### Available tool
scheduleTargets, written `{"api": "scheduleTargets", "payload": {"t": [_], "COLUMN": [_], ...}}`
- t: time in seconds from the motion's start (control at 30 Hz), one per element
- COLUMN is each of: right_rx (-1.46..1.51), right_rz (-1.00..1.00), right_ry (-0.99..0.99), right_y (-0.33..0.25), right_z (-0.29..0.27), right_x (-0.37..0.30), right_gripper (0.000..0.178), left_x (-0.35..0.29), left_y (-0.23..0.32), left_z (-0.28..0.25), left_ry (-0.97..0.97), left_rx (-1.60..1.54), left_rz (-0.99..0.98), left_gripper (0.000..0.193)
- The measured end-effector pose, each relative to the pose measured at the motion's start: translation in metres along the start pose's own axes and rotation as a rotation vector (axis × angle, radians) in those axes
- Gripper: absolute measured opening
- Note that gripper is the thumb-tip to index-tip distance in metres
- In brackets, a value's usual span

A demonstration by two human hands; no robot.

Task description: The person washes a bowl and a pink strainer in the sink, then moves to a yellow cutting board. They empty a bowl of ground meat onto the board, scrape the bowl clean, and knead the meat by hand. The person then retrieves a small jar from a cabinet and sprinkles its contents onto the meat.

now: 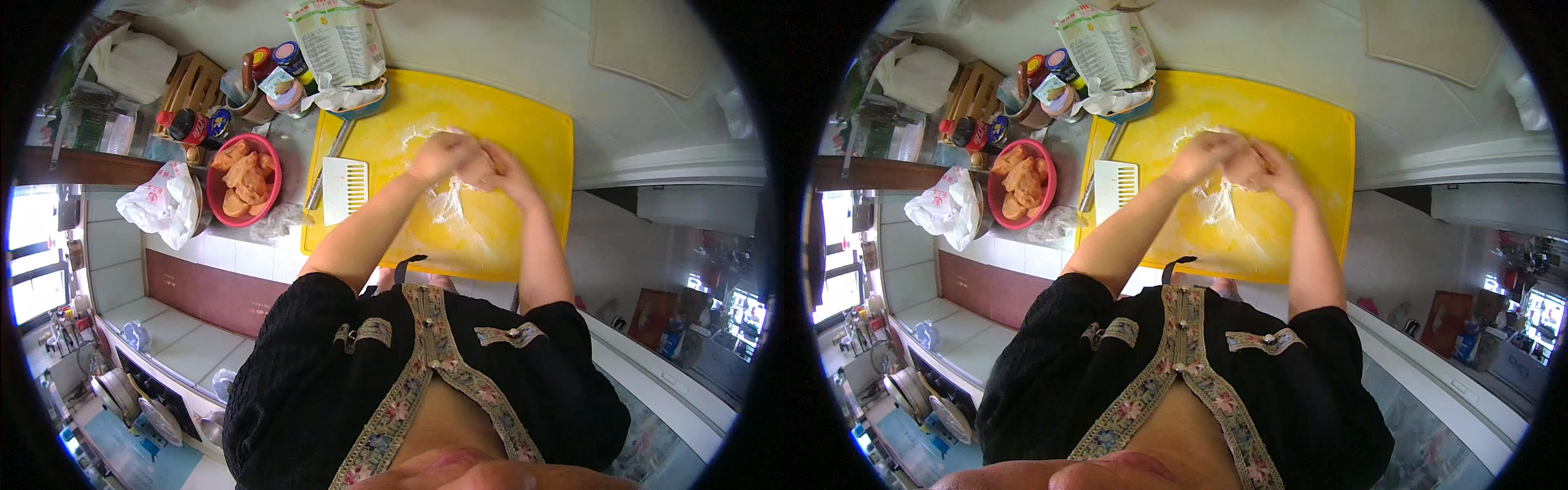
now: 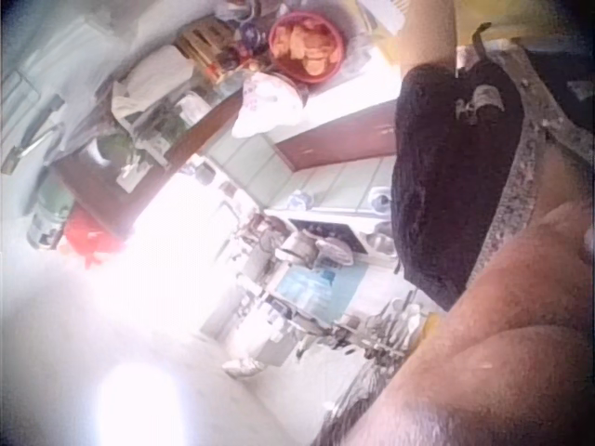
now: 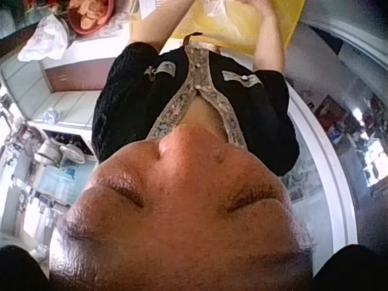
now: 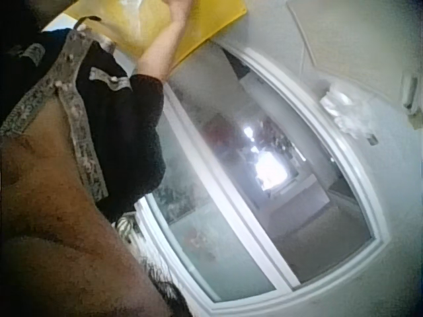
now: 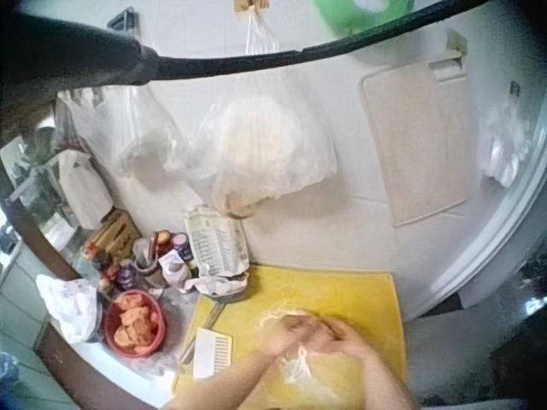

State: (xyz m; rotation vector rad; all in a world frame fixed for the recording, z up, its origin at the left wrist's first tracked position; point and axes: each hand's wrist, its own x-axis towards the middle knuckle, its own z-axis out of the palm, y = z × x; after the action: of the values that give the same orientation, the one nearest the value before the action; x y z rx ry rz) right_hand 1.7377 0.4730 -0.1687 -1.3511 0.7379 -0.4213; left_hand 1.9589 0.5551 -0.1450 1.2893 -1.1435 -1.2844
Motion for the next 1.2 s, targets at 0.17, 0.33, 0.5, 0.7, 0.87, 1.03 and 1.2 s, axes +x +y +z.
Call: {"api": "scheduleTargets", "payload": {"t": [0.17,0.33,0.5,0.7,0.87,1.03,1.2], "right_rx": [-0.142,-0.040,-0.112,-0.036,-1.007,-1.397,-1.428], "right_rz": [0.085,0.300,0.357,0.181,0.037,-0.446,-0.516], "right_ry": [0.070,0.419,0.180,0.173,0.061,0.158,0.051], "right_y": [-0.004,0.006,0.020,-0.028,-0.058,-0.064,0.004], "right_z": [-0.058,-0.038,-0.018,0.018,0.027,0.041,0.035], "right_x": [-0.071,-0.036,0.033,0.020,-0.005,-0.016,0.002], "right_gripper": [0.092,0.078,0.067,0.061,0.059,0.050,0.044], "left_x": [-0.052,-0.036,0.022,0.026,-0.029,-0.074,-0.045], "left_y": [0.054,0.022,-0.043,0.013,0.016,-0.012,-0.035], "left_z": [0.056,0.002,-0.017,-0.032,-0.032,0.016,0.008], "left_ry": [0.006,0.489,0.124,-0.129,-0.165,-0.200,-0.127], "left_rx": [1.008,0.657,-0.393,-0.020,0.839,1.510,1.297], "left_rz": [0.729,0.455,-0.589,-0.344,0.143,0.229,0.196], "left_gripper": [0.040,0.038,0.046,0.043,0.046,0.069,0.058]}}
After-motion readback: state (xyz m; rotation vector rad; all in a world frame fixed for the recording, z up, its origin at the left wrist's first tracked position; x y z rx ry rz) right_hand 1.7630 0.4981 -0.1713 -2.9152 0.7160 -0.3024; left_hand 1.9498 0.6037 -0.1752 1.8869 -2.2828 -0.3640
